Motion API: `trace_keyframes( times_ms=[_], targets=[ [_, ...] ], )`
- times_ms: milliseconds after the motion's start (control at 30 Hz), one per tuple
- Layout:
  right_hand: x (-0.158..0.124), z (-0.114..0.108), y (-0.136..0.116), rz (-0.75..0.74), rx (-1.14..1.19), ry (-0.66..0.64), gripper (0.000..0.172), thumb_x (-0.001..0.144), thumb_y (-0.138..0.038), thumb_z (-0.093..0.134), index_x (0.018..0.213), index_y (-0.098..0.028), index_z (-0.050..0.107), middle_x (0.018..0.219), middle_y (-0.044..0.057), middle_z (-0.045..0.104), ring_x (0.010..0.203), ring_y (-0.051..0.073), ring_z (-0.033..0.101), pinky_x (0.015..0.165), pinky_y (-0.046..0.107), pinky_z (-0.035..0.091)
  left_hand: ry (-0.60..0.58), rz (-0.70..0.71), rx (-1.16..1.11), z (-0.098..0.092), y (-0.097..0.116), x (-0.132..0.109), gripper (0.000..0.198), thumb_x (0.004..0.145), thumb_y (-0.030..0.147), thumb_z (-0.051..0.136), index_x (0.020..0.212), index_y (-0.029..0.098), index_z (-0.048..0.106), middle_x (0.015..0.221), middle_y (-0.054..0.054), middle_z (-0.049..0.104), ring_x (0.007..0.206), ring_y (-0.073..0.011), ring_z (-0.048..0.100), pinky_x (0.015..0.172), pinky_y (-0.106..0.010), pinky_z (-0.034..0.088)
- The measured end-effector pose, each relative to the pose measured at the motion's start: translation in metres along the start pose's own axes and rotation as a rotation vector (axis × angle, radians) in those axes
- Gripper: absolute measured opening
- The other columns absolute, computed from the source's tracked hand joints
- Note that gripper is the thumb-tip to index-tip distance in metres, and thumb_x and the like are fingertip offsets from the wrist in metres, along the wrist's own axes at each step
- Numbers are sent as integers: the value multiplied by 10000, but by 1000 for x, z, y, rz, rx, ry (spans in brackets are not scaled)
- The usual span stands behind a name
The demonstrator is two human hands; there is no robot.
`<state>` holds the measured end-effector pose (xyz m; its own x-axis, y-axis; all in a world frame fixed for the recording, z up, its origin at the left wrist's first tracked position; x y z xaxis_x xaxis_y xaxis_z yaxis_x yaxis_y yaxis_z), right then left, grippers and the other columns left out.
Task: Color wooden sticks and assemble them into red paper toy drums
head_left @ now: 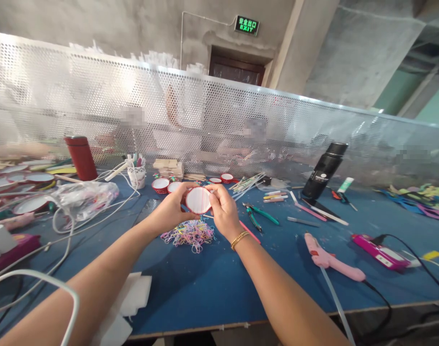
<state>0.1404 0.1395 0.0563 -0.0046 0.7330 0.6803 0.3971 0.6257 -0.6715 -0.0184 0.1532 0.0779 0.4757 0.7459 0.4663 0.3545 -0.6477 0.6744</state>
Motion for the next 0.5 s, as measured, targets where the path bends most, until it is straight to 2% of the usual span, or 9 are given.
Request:
trace_keyframes(
  times_ms=[133, 267, 333, 400, 500],
  targets=[
    [0, 0, -1, -34, -56, -1, 247, 1003, -355, 403, 1127, -237, 582, 858, 31, 636, 775, 182, 587, 696, 293, 445, -4, -16, 42, 0, -2, -1, 803, 650, 292, 815, 1336, 191, 410, 1205, -115, 626, 963, -235, 624, 740, -327, 497],
    [0, 0, 0, -54, -101, 20, 253, 1004, -340, 401, 1160, -216, 556, 864, 40, 650, 782, 191, 594, 725, 306, 440, -12, -17, 13, 0, -1, -1, 951, 606, 290, 838, 1426, 213, 363, 1279, -133, 598, 1088, -280, 598, 884, -406, 487],
    [0, 0, 1, -55, -120, 32, 257, 1005, -337, 399, 1178, -210, 541, 816, 33, 639, 758, 195, 591, 714, 306, 436, -26, -12, -45, 0, 0, 0, 943, 593, 290, 843, 1419, 216, 394, 1319, -144, 575, 1149, -301, 574, 930, -429, 472],
    [0, 0, 2, -59, -138, 38, 255, 1006, -333, 403, 1183, -209, 538, 774, 23, 632, 734, 198, 590, 710, 308, 434, -46, -27, -119, 2, -1, 0, 903, 612, 287, 831, 1408, 202, 416, 1317, -153, 577, 1120, -290, 590, 910, -417, 483],
    [1, -1, 1, -80, -158, 38, 244, 1002, -326, 414, 1169, -213, 553, 893, 51, 676, 818, 211, 620, 761, 321, 445, -57, -50, -219, 4, -4, 0, 831, 660, 265, 796, 1397, 183, 420, 1260, -145, 610, 1001, -235, 629, 852, -373, 502]
  ],
)
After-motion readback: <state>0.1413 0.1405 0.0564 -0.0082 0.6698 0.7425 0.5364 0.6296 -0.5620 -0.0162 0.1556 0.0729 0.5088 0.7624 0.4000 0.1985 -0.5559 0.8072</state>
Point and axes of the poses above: each hand's wrist, its own x-axis towards the middle knuckle, its own z-axis out of the palm, y = z × x, the point moved 5 cm from there along x, towards the middle knuckle
